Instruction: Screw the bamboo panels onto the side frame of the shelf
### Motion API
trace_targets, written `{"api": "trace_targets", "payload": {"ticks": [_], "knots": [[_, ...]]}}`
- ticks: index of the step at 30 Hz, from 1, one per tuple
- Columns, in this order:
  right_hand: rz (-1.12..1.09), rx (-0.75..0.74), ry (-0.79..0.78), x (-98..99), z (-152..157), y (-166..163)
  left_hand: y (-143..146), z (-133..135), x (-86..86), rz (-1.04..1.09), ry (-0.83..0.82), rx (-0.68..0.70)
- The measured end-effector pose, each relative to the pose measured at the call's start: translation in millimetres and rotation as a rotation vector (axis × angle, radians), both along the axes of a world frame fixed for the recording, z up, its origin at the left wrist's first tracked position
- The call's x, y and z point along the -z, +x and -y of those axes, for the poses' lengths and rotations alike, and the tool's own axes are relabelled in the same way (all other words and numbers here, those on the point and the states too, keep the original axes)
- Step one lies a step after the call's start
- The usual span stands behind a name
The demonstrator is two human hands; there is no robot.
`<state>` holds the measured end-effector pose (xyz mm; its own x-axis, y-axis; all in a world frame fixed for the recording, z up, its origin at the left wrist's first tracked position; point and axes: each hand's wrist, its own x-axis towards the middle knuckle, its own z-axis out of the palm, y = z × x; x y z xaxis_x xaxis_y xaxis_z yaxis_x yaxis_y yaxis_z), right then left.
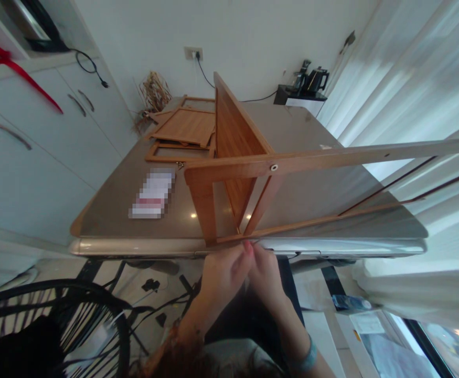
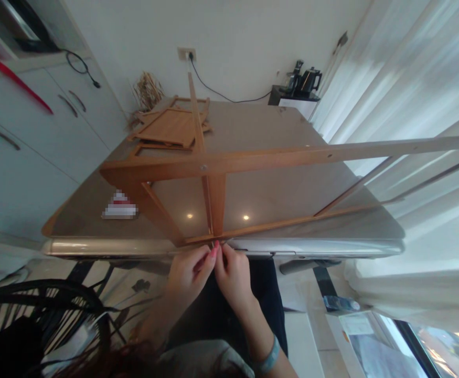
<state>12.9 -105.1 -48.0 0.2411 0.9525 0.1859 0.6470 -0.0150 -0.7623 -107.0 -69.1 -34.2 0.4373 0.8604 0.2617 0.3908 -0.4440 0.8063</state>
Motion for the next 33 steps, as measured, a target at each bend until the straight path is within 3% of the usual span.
{"api": "trace_targets", "payload": {"ticks": [4, 7, 10, 21, 25, 33], "knots": [[-0.468, -0.035, -0.142, 0.6, -2, 0, 2, 12, 28.7, 0.414, -0.415, -0.185], [-0.696, -0.074, -0.193, 7.6, -3, 2, 2, 12, 35.5, 0.463, -0.457, -0.214], [-0.768, -0.059, -0.200, 12.3, -4, 2, 1, 8, 34.9, 0.395, -0.436, -0.165], [-0.431, 0.025, -0.188, 10.3, -4, 5, 6, 1, 22.2, 0.278, -0.447, -0.068], [-0.189, 0.084, -0.157, 11.2, -1, 5, 9, -2, 17.3, 0.359, -0.495, -0.070], [0.400, 0.188, 0.077, 23.1, 10, 6, 13, -3, 15.4, 0.420, -0.537, -0.125]]}}
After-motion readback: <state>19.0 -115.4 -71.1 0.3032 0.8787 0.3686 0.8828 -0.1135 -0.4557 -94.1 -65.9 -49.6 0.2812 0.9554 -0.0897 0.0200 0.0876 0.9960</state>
